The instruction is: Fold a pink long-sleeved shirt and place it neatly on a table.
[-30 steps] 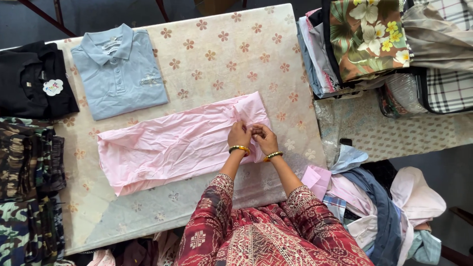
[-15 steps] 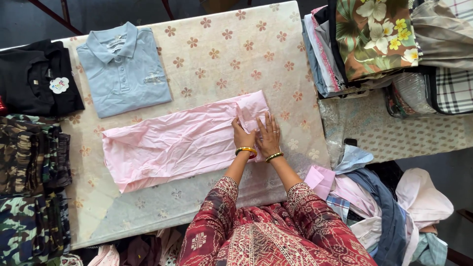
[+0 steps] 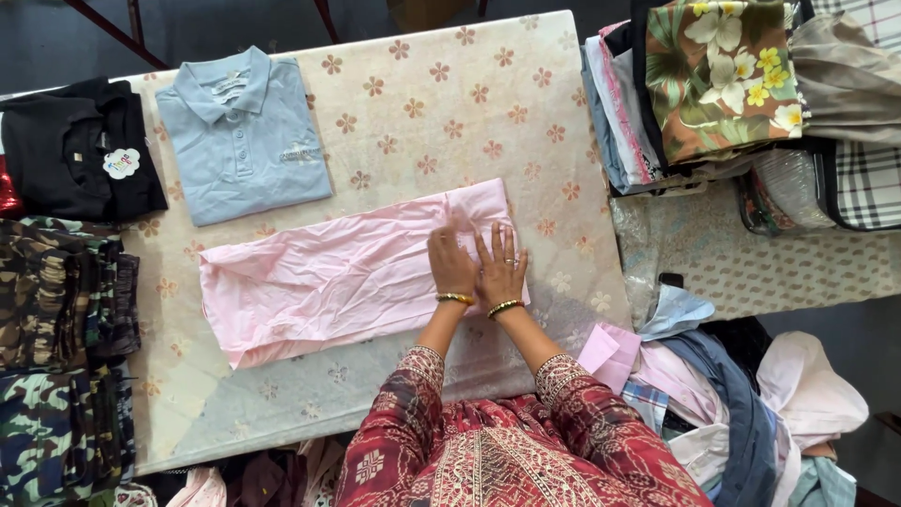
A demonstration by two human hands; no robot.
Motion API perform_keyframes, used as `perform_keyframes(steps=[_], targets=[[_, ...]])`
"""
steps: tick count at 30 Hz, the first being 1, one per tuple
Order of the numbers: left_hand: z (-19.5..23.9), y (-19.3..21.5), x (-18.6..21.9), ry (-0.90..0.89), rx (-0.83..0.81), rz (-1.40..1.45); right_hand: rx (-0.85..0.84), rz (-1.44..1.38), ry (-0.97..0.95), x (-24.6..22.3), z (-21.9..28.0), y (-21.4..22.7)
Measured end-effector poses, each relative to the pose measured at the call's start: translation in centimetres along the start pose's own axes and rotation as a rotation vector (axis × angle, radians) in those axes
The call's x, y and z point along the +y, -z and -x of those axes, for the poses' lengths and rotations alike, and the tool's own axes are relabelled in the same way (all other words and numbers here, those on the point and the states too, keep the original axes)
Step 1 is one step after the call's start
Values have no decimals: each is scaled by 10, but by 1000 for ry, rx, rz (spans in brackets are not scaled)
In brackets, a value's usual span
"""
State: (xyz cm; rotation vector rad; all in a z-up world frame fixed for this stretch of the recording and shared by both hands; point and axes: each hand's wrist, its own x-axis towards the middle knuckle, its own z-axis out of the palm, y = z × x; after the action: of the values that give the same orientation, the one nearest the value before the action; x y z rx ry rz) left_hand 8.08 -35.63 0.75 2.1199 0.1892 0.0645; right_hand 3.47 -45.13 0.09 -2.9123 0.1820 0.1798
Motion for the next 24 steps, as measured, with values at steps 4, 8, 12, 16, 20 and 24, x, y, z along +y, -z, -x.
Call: perform_keyframes(steps=[4, 8, 12, 16, 20, 24], targets=[[11, -14, 1, -347, -72, -121, 201, 190, 69, 23, -5, -49], [0, -46, -38, -204, -114, 2, 146, -120, 142, 50, -16, -43], [-4, -28, -31, -197, -176, -10, 402, -543, 41, 61, -19, -24], [-15, -5, -7, -98, -186, -92, 322, -962, -278, 75, -32, -31], [-21, -10, -24, -105, -178, -241, 236, -1012, -349, 87, -49, -34], [-16, 7, -3, -121, -127, -233, 51, -1095, -344, 84, -54, -7]])
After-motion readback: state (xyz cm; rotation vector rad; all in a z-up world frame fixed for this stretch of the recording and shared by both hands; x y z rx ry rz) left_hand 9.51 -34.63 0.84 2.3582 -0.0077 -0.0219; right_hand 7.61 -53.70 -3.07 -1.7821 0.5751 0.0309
